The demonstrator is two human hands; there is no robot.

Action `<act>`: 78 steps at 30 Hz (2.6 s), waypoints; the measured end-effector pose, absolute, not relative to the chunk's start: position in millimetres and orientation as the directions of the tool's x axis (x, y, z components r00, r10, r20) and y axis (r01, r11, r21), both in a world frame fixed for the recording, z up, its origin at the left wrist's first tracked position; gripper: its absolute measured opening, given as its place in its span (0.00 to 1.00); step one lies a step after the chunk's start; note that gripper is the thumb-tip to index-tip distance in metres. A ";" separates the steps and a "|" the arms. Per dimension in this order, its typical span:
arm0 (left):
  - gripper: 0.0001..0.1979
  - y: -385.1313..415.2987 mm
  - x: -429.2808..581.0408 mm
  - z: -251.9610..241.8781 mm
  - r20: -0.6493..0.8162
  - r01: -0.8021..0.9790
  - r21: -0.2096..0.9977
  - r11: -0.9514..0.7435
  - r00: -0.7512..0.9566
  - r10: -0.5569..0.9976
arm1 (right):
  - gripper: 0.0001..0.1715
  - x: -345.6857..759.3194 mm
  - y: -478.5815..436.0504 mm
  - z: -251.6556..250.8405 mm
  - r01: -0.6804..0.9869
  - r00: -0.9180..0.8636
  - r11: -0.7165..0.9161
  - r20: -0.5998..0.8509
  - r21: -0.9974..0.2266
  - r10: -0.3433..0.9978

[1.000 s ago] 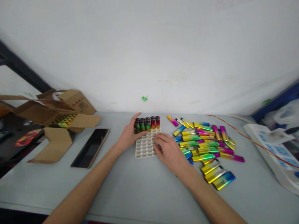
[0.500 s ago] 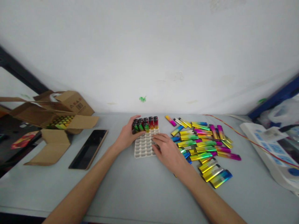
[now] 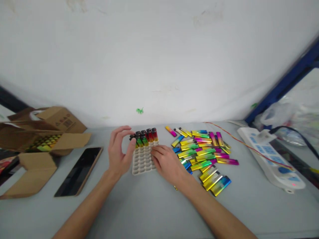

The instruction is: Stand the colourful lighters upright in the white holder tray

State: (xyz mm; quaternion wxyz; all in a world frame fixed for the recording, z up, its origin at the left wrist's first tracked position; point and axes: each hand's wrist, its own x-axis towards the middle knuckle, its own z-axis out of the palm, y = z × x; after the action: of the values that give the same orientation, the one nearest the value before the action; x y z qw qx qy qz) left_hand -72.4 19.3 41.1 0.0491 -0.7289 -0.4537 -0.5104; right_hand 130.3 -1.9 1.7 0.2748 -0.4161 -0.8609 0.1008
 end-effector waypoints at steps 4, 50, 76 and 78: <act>0.10 15.1 -45.8 69.8 0.727 0.645 0.453 -0.615 0.133 0.674 | 0.12 129.1 -6.8 10.6 0.679 -0.507 0.635 0.390 -0.369 0.769; 0.24 18.3 -49.3 33.3 0.316 0.449 0.837 -0.313 0.070 0.946 | 0.18 148.1 0.4 14.1 0.833 -0.219 0.419 0.480 -0.361 0.850; 0.18 20.8 -40.6 29.4 -0.091 -0.131 0.988 0.084 -0.041 0.995 | 0.15 152.9 3.6 10.0 0.757 -0.187 0.474 0.547 -0.449 0.816; 0.22 22.4 -40.6 25.4 -0.095 -0.155 0.984 0.089 -0.037 0.995 | 0.15 152.7 3.5 10.4 0.755 -0.195 0.476 0.539 -0.451 0.820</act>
State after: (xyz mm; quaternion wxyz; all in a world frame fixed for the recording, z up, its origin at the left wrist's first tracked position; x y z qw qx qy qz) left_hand -40.6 22.4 25.4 -0.5483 -0.4251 -0.4937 -0.5244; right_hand 152.7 3.5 10.4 0.3775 -0.5101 -0.7716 0.0429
